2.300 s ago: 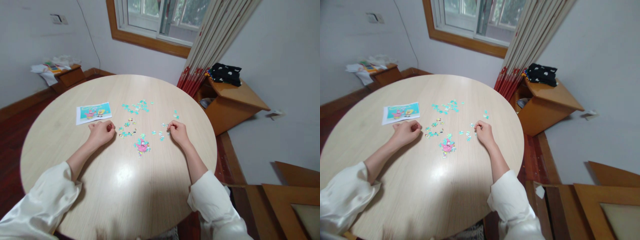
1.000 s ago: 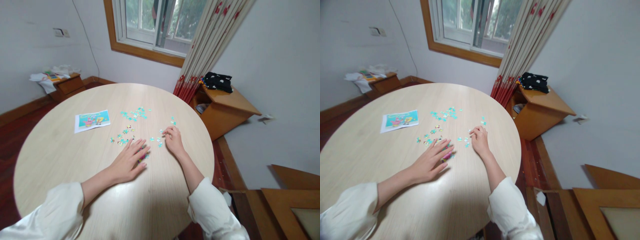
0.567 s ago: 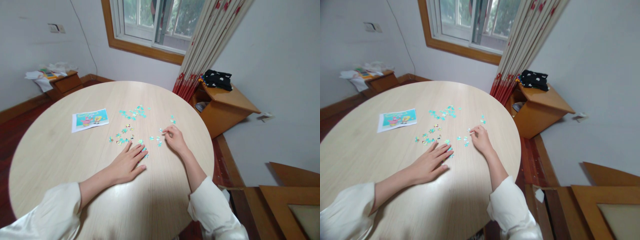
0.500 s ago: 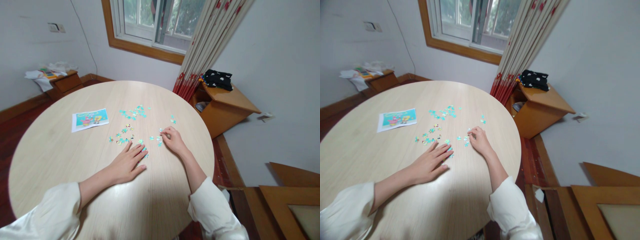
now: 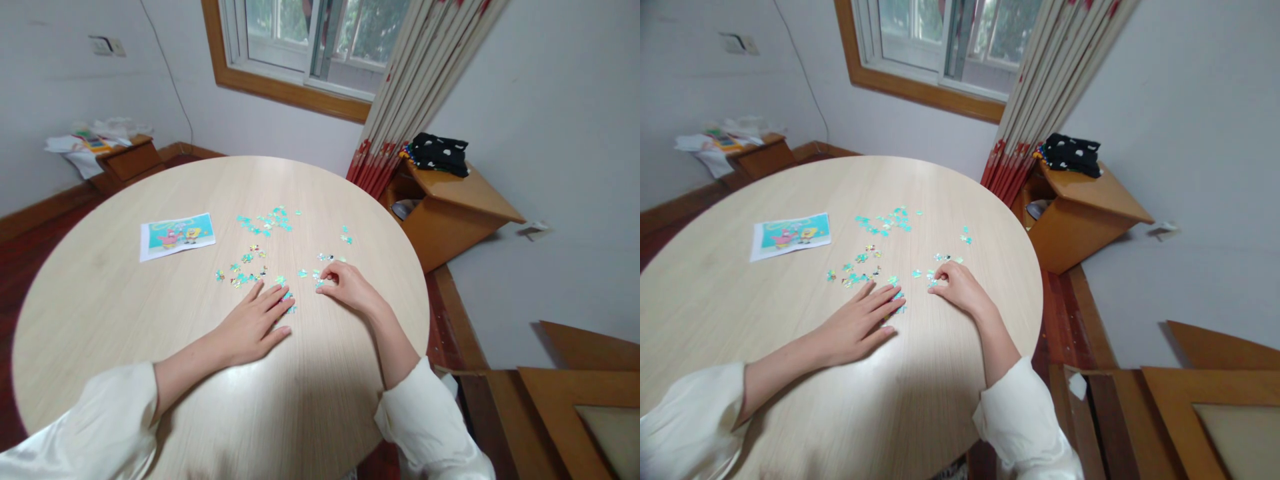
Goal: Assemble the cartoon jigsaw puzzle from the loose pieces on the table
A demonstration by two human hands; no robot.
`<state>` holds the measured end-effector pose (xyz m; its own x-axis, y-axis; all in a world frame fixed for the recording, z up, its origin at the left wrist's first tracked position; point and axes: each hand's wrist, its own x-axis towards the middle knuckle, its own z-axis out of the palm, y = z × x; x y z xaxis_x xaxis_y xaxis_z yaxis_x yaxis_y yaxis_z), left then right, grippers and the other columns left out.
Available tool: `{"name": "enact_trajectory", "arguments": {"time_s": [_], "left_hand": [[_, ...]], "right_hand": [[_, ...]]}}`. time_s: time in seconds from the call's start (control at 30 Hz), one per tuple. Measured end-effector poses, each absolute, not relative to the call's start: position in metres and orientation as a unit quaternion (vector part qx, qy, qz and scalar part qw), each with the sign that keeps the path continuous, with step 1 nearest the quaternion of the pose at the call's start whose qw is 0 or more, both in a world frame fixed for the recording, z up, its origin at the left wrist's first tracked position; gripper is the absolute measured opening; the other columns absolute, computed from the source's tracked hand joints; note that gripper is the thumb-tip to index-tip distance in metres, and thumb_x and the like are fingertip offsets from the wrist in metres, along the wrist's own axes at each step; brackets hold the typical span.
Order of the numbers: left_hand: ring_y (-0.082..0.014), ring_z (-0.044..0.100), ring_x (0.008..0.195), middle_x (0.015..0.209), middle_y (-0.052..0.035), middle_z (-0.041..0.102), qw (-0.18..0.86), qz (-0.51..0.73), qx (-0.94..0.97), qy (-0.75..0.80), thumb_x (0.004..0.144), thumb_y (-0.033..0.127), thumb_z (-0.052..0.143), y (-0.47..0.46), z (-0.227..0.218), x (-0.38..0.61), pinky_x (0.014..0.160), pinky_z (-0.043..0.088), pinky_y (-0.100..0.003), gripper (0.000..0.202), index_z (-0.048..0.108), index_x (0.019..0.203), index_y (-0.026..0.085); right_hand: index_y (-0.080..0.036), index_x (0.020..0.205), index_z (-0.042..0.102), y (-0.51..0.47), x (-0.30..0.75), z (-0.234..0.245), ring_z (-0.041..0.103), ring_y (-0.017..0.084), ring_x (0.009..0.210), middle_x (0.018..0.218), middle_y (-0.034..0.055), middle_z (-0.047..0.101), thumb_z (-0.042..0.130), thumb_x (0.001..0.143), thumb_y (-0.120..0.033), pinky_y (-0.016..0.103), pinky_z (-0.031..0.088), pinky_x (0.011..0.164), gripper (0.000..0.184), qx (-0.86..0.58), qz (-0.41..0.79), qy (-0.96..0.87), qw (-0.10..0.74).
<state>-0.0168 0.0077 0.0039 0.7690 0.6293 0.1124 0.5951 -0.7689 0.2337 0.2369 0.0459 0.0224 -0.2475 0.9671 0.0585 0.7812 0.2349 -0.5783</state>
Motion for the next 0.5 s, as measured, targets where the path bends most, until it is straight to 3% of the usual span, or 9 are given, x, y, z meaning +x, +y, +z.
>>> {"name": "enact_trajectory", "arguments": {"time_s": [0.23, 0.5], "left_hand": [[-0.0284, 0.041, 0.133, 0.141, -0.0170, 0.046, 0.092, 0.107, 0.936, 0.322, 0.096, 0.049, 0.032, 0.008, 0.004, -0.017, 0.113, 0.024, -0.052, 0.054, 0.049, 0.133, 0.013], [-0.0293, 0.039, 0.134, 0.142, -0.0190, 0.044, 0.118, 0.097, 0.933, 0.325, 0.095, 0.046, 0.035, 0.008, 0.005, -0.016, 0.113, 0.024, -0.054, 0.054, 0.046, 0.134, 0.010]], "right_hand": [[-0.015, 0.086, 0.065, 0.043, 0.230, 0.025, 0.054, 0.013, 0.075, 0.083, 0.0036, 0.063, 0.067, 0.075, -0.014, 0.027, 0.041, 0.071, 0.011, -0.515, 0.259, -0.796, 0.183], [-0.017, 0.093, 0.064, 0.037, 0.206, 0.021, 0.057, 0.015, 0.084, 0.086, 0.0033, 0.064, 0.064, 0.082, -0.017, 0.033, 0.038, 0.087, 0.012, -0.442, 0.256, -0.842, 0.175]]}}
